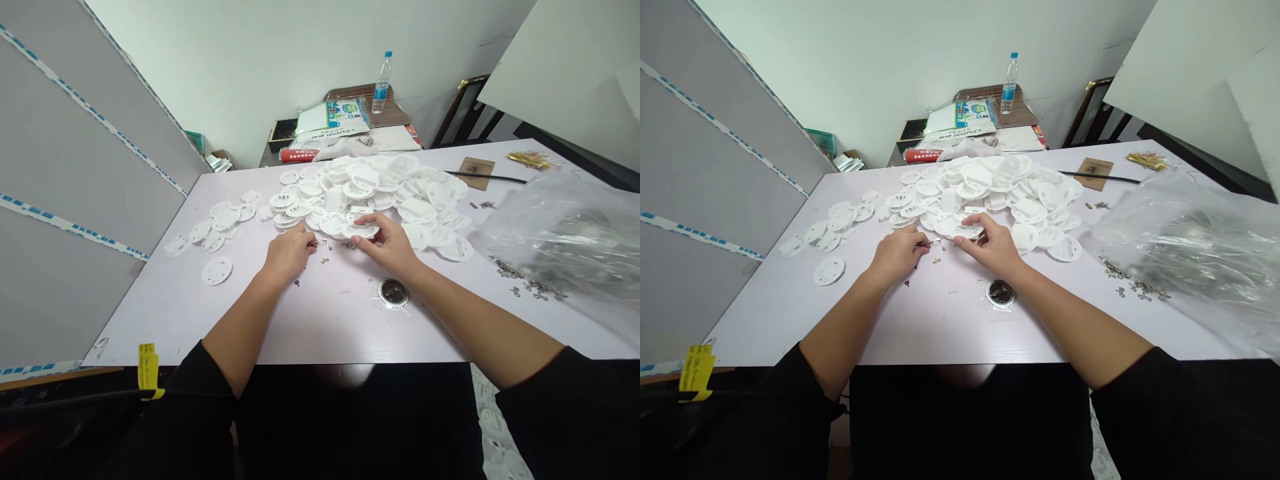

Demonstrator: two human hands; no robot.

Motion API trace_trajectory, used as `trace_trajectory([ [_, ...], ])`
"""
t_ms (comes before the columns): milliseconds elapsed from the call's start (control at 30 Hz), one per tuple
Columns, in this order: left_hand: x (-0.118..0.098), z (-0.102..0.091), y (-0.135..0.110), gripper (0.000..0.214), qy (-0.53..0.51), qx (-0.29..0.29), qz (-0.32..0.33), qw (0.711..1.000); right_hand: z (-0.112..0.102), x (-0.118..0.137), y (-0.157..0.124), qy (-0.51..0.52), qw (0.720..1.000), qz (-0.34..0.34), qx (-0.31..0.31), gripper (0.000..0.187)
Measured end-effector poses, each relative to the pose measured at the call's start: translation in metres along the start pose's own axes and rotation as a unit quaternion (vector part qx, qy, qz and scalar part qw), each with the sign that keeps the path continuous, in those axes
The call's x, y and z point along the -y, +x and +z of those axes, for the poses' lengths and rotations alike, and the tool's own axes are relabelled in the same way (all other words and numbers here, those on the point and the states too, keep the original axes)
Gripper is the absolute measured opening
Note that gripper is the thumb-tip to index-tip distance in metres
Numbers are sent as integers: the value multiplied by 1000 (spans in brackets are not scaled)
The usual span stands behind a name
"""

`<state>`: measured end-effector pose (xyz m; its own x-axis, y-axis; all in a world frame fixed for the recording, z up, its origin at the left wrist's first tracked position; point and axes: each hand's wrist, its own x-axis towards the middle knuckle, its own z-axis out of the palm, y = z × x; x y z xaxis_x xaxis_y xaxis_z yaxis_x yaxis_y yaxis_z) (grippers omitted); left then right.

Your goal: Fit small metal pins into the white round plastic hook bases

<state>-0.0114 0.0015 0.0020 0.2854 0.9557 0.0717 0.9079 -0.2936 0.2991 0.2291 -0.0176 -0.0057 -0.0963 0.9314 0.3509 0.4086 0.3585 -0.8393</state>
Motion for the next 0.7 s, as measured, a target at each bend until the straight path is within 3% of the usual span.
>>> trace_trajectory([
  [100, -1, -1, 0, 12, -45, -20, 11, 999, 0, 1, 0, -10, 1000, 1, 5, 42],
  [200, -4, -5, -1, 11, -155, -52, 17, 986, -1, 0, 0, -27, 999, -14, 12, 42],
  [400, -15, -9, -5, 10, -376, -29, 42, 925, 0, -2, -2, -60, 991, -109, 58, 44],
  [500, -17, -7, -6, 9, -374, -37, 87, 923, 1, -2, -2, -82, 981, -165, 66, 43],
  [700, -12, 2, -5, 15, -229, -114, 241, 936, 4, -7, -3, -129, 963, -225, 70, 48],
])
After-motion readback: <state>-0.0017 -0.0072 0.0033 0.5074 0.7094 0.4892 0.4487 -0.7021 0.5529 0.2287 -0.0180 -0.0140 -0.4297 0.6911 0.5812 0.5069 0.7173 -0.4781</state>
